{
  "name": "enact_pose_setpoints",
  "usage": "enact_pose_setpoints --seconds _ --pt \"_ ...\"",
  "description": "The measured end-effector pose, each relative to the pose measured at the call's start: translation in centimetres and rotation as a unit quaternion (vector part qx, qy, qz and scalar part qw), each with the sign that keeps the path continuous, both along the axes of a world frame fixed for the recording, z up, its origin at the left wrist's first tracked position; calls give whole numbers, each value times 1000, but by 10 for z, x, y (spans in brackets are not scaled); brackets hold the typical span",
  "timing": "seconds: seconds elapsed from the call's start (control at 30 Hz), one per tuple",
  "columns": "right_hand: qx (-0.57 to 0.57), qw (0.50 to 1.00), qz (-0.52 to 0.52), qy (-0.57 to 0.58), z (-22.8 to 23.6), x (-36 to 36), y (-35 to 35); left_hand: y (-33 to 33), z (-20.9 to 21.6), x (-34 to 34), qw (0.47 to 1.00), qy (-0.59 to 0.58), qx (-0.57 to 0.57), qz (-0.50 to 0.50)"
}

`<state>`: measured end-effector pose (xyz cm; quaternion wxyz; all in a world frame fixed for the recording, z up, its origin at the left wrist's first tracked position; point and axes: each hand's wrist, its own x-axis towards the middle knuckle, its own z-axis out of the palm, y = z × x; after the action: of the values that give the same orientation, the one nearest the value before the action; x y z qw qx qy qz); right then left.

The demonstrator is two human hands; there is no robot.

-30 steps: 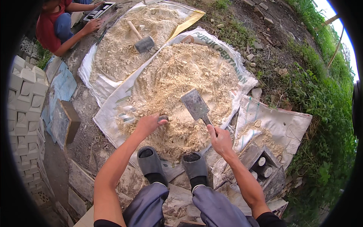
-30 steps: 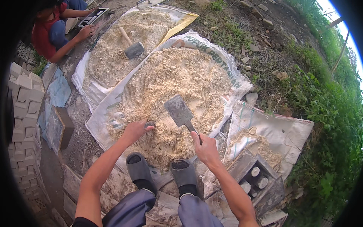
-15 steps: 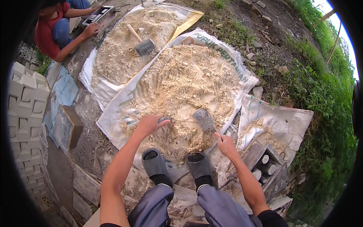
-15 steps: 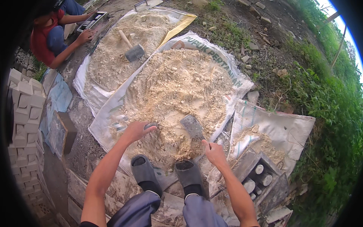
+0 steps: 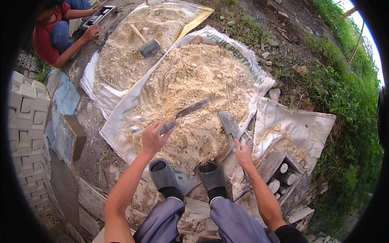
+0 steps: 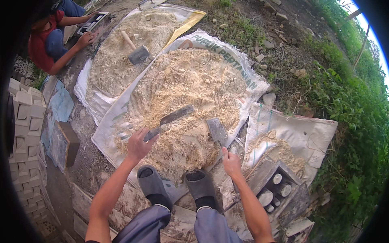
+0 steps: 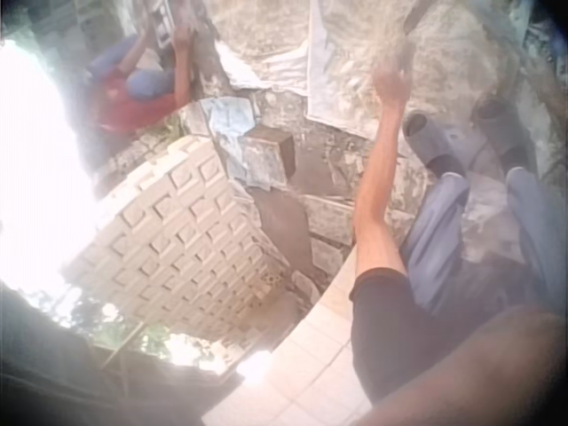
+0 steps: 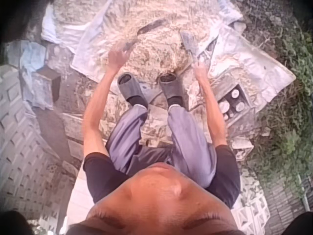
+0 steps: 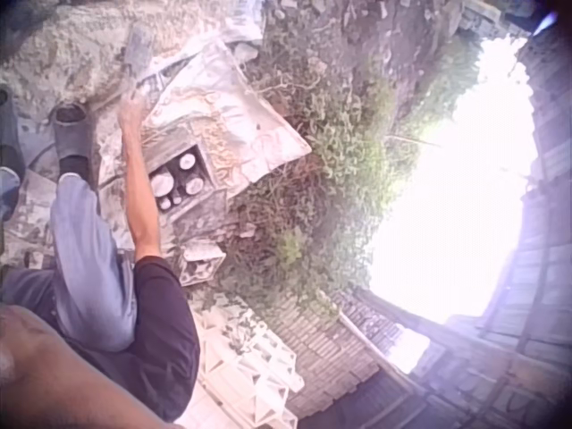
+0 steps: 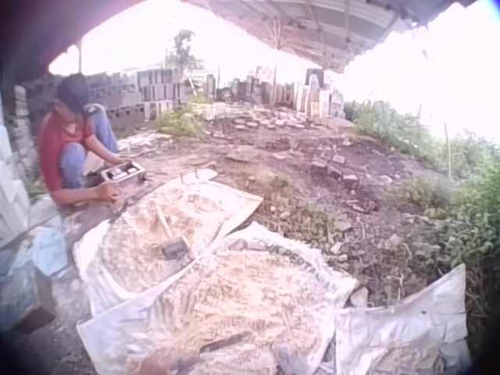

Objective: The person uses a trowel and their hands to mix a pile of light-colored granular material on a white tarp. They repeatedly scoop and turn the material to blend it. Another person is visible in the background working with a mold.

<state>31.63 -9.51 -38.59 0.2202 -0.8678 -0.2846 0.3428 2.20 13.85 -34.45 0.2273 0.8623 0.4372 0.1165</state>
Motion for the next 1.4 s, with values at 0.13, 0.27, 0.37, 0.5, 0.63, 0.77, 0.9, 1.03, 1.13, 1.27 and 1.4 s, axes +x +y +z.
enact_pose_setpoints --seconds 0.13,0.27,0.37,0.5,0.63,0.77,0.9,1.03,1.13,1.27,1.4 --pt "7 1000 -16 -2 -6 4 -5 28 13 28 988 80 -118 53" --pt "19 999 -33 1 13 2 6 14 -20 51 990 -54 73 -105" --pt "37 994 -95 33 11 12 -1 -34 -26 104 974 -35 10 -222" --pt "75 983 -147 86 18 6 10 -34 -26 137 972 146 -49 -176" --pt "87 987 -122 62 14 13 7 -35 -23 149 969 165 -9 -183" --pt "68 991 -101 51 10 0 2 -26 -37 136 970 137 28 -198" --pt "55 991 -112 45 13 -9 -9 -36 -30 116 965 95 81 -231" --pt "43 990 -115 66 4 -8 -22 -54 -25 97 958 107 75 -255" --pt "40 991 -109 60 9 -10 -20 -61 -31 91 964 135 23 -229" --pt "53 994 -96 22 13 -7 -9 -65 -30 96 991 78 3 -106" --pt "52 992 -101 46 15 -8 20 -47 -35 98 989 103 -33 -105"
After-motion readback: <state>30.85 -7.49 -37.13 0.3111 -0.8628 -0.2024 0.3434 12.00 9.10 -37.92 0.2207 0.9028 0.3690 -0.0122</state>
